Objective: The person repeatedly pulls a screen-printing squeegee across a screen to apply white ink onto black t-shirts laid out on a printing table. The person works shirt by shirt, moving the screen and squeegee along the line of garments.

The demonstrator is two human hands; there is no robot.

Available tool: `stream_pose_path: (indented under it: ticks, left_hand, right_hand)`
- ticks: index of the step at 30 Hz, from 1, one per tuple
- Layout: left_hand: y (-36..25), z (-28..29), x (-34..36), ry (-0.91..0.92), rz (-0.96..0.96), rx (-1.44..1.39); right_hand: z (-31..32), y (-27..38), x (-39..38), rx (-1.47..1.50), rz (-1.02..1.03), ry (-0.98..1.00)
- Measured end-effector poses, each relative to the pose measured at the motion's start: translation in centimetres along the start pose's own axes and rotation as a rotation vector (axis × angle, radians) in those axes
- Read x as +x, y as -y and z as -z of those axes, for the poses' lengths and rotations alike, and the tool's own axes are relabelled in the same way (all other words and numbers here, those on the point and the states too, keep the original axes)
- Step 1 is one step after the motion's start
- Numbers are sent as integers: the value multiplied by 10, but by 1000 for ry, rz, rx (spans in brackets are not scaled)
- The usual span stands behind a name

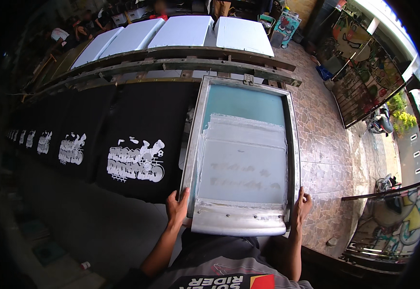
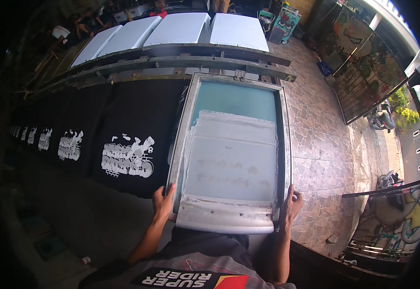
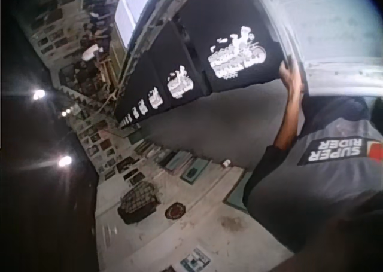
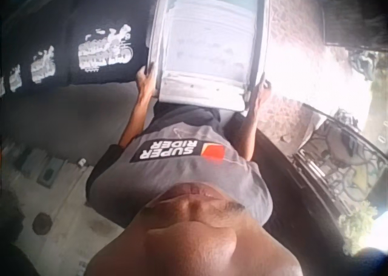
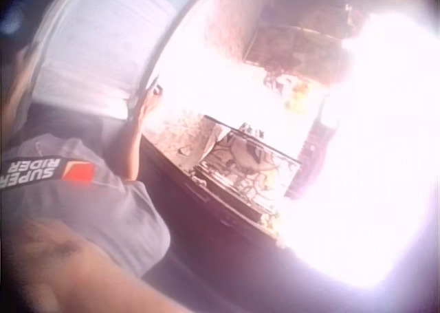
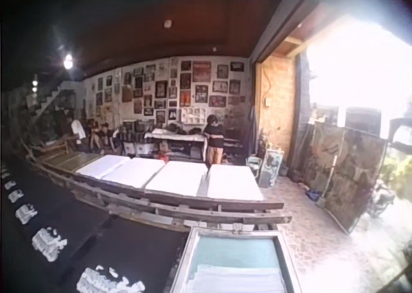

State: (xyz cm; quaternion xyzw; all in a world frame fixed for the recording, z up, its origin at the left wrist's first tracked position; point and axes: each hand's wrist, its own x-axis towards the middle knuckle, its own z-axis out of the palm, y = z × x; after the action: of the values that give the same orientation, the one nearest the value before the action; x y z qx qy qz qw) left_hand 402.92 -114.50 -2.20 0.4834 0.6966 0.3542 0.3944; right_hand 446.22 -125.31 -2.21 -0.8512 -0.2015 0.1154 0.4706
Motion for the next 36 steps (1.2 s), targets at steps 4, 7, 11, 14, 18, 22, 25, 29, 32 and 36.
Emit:
stream_pose_path:
  ticks: [4, 7, 11, 14, 18, 22, 25, 29, 32, 36]
  left_hand:
    - [-4, -10, 8, 12, -29, -38]
    - [-2, -18, 7, 31, -10, 21]
    - [-14, -23, 4, 25, 3, 53]
    - [-25, -30, 8, 42, 3, 49]
    - [-9, -26, 9, 38, 93, 131]
    - [-9, -39, 8, -38, 42, 109]
    - [-22, -41, 6, -17, 49, 132]
    - [14, -41, 15, -38, -58, 176]
    - [28, -43, 12, -176, -143, 85]
    - [-2, -41, -18, -240, -117, 69]
  right_hand:
    - [-5, 18, 11, -13, -50, 51]
    - [-4, 10, 24, 5, -80, 59]
    - [-2, 9, 30, 6, -44, 69]
    - [-2, -21, 40, 36, -28, 42]
    - [-4, -3, 39, 27, -89, 131]
    - [-14, -19, 39, -9, 17, 103]
    - [-9, -24, 42, -12, 27, 146]
    - [-8, -13, 27, 10, 382, 111]
    - [32, 33, 5, -243, 689, 463]
    - [67, 54, -26, -442, 934, 1033]
